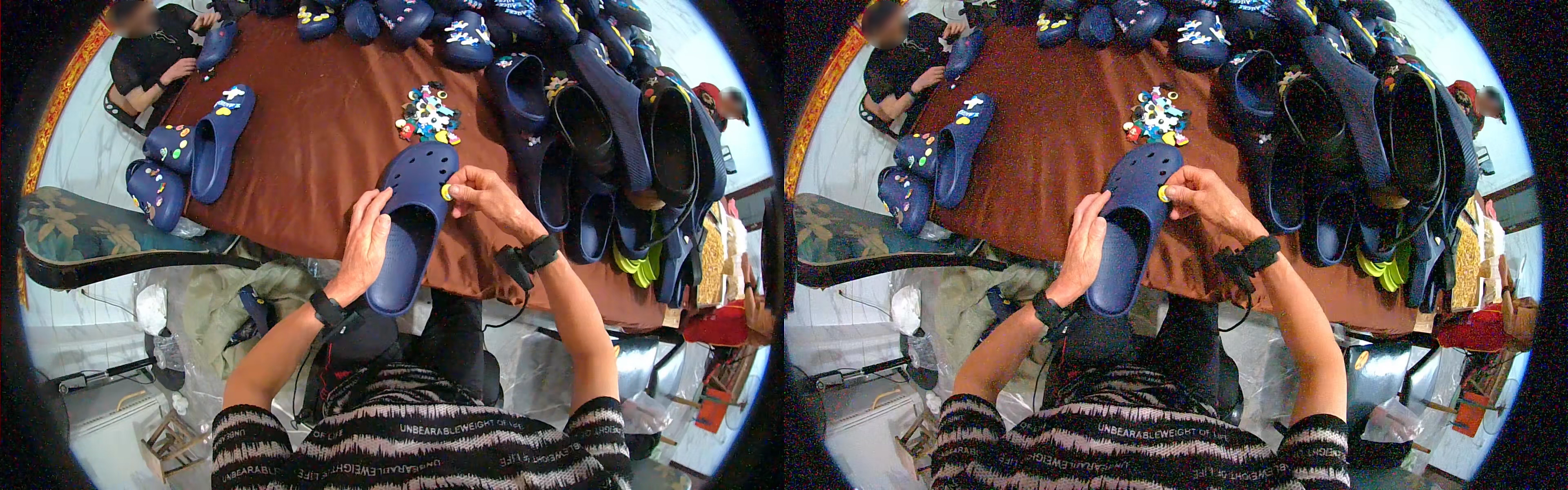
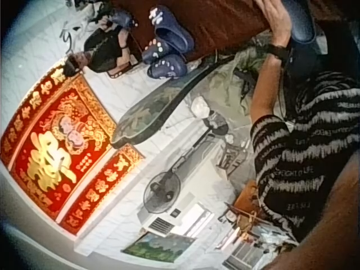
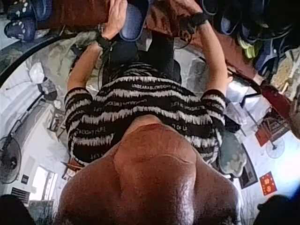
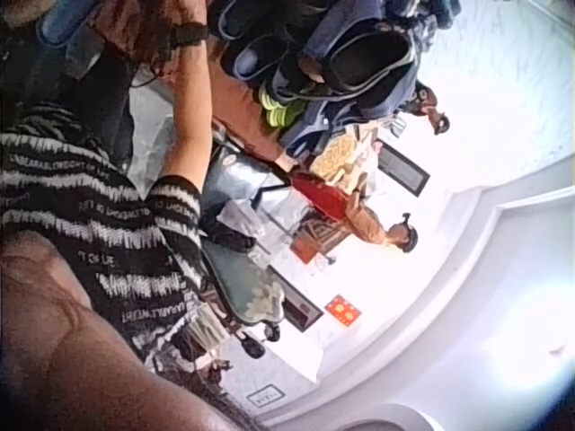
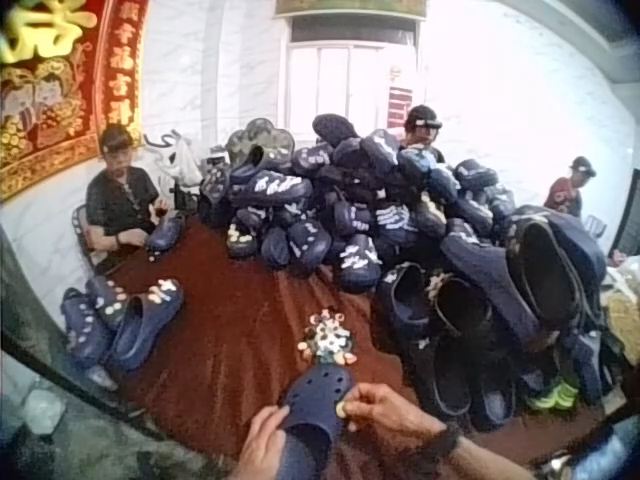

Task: The person is seen attaching small decorative charms to blue clog-style shoes.

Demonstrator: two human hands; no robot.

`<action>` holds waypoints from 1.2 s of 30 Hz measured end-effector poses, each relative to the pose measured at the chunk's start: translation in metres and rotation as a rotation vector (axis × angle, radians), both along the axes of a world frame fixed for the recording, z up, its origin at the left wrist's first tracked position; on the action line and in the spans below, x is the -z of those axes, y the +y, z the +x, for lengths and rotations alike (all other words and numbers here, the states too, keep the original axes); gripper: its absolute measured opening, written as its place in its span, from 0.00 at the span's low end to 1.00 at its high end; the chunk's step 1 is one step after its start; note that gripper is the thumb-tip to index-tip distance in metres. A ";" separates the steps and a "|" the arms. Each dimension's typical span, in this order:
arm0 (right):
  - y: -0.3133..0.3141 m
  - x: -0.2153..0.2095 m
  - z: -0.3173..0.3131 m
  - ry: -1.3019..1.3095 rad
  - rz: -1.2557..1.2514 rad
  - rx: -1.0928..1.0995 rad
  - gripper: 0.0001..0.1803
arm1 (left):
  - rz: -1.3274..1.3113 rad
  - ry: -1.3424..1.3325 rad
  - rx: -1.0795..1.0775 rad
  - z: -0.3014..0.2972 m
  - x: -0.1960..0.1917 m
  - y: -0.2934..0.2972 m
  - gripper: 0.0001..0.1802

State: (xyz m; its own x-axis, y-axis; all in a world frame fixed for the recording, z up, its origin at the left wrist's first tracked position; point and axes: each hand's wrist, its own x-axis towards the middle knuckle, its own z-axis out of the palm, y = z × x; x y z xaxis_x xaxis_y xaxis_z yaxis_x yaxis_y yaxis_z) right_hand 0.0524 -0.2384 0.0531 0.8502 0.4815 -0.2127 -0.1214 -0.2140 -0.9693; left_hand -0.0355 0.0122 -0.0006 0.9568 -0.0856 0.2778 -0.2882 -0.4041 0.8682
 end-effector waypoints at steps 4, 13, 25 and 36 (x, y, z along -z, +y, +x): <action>-0.001 0.000 0.003 0.054 0.059 -0.044 0.10 | 0.001 0.001 0.008 0.001 0.000 -0.001 0.26; -0.006 -0.008 0.021 0.218 -0.041 -0.183 0.11 | 0.025 -0.002 0.011 0.002 0.001 0.001 0.26; -0.027 0.026 0.000 0.455 0.504 -0.096 0.11 | 0.004 -0.008 0.004 0.001 0.000 -0.001 0.25; -0.013 -0.003 0.008 0.193 0.040 -0.153 0.11 | 0.022 -0.015 0.002 0.002 0.002 0.000 0.24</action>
State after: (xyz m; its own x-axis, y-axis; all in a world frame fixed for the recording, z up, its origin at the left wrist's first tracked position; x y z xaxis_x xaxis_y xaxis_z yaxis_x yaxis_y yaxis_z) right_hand 0.0608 -0.2516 0.0561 0.7121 0.6130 -0.3423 -0.2746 -0.2056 -0.9393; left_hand -0.0338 0.0118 -0.0029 0.9523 -0.0932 0.2906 -0.3021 -0.4224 0.8546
